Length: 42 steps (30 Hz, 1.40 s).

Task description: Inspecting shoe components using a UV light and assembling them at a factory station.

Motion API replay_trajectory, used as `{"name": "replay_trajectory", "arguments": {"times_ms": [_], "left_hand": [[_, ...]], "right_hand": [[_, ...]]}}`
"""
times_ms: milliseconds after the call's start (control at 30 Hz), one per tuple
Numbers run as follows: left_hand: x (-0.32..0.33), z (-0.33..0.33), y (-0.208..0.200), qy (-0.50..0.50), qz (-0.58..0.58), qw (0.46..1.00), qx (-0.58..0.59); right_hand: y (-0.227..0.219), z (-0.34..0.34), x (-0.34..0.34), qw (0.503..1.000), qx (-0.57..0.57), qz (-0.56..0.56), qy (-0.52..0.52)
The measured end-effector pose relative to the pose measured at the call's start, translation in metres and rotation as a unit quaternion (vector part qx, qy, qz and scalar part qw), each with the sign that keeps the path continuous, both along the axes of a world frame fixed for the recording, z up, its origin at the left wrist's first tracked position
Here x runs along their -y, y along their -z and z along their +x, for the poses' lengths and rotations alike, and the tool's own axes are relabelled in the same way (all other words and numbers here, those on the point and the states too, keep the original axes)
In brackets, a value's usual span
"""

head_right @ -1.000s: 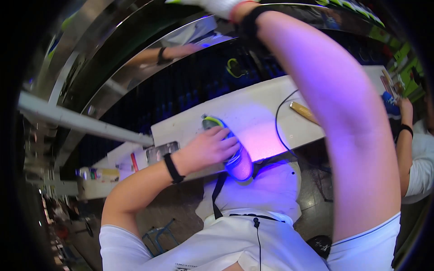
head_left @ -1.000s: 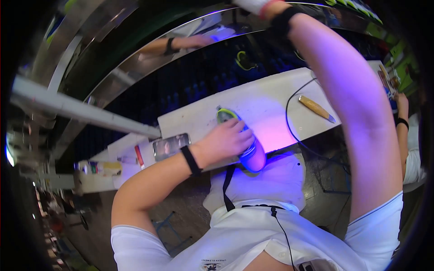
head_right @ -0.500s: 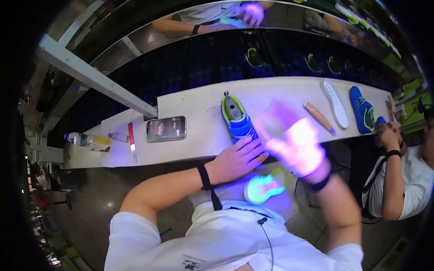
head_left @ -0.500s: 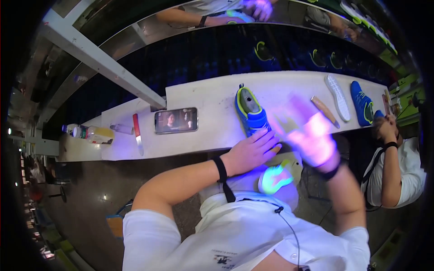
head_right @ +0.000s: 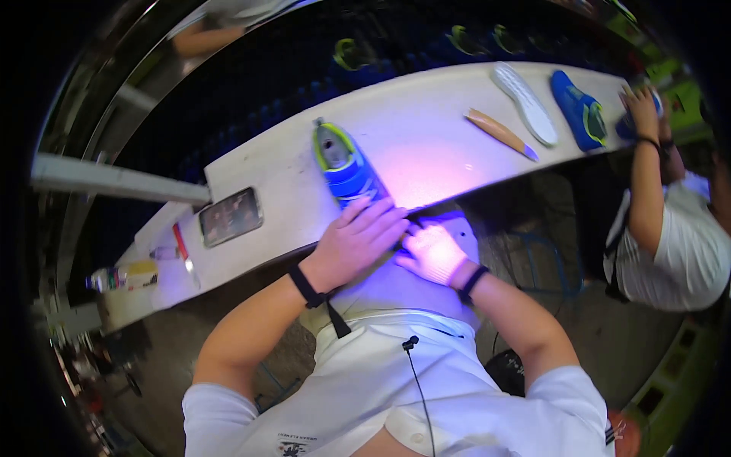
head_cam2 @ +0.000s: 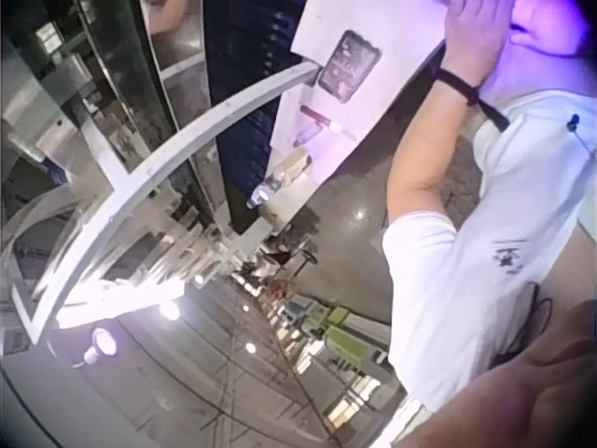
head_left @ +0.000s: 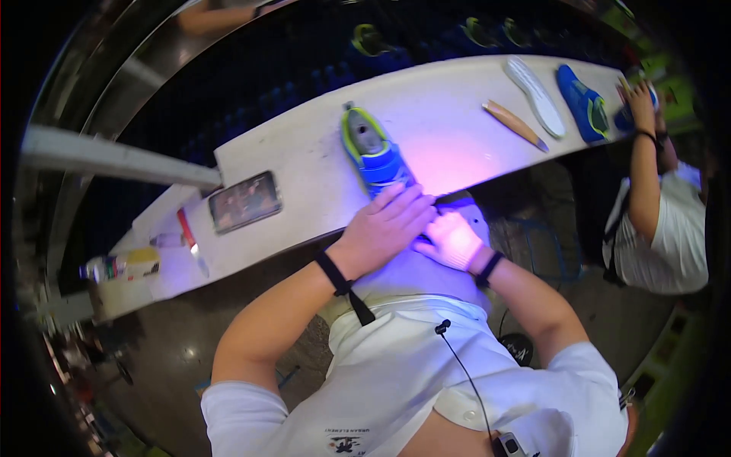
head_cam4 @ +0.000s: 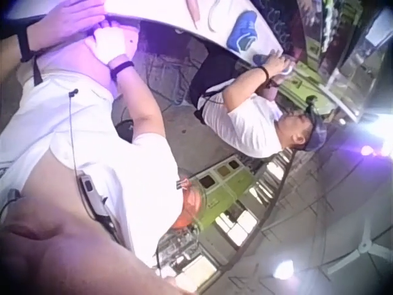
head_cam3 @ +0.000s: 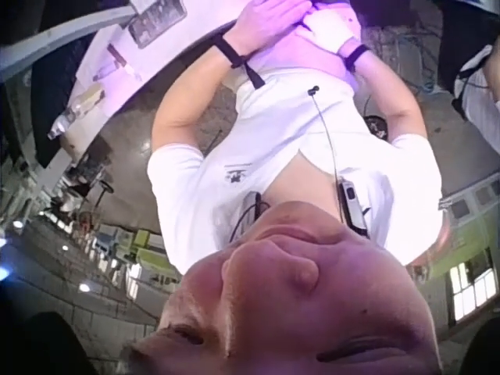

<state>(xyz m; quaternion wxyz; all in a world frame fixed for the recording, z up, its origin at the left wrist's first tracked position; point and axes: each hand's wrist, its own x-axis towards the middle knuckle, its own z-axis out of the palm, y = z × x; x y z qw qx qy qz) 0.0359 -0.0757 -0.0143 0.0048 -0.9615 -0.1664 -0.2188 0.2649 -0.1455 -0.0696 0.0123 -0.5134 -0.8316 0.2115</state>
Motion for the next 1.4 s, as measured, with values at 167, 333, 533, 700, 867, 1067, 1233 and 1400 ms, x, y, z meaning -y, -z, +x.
{"name": "replay_trajectory", "arguments": {"times_ms": [167,333,533,700,867,1067,1233,1400], "left_hand": [[-0.009,0.006,-0.021,0.016,-0.029,0.999,-0.026],[-0.009,-0.005,-0.024,0.004,-0.014,0.997,-0.072],[-0.008,-0.016,-0.022,-0.03,-0.026,0.997,-0.059],[0.002,-0.04,-0.006,-0.093,-0.026,0.995,-0.026],[0.006,-0.04,0.003,-0.121,-0.077,0.99,0.013],[0.011,-0.034,0.021,-0.151,-0.071,0.985,0.038],[0.008,-0.033,0.027,-0.143,-0.06,0.986,0.06],[0.009,-0.035,0.027,-0.145,-0.053,0.986,0.062]], "right_hand": [[0.027,-0.015,-0.013,0.995,0.031,-0.093,-0.016],[0.015,-0.026,-0.038,0.98,0.024,-0.195,0.04],[0.056,-0.042,-0.09,0.974,-0.186,-0.118,0.056],[0.051,-0.105,-0.133,0.969,-0.224,-0.098,-0.022],[0.077,-0.14,-0.157,0.96,-0.252,-0.107,-0.059],[0.116,-0.144,-0.17,0.953,-0.275,-0.123,-0.045],[0.145,-0.133,-0.161,0.95,-0.28,-0.138,-0.011],[0.159,-0.118,-0.14,0.951,-0.274,-0.139,0.027]]}}
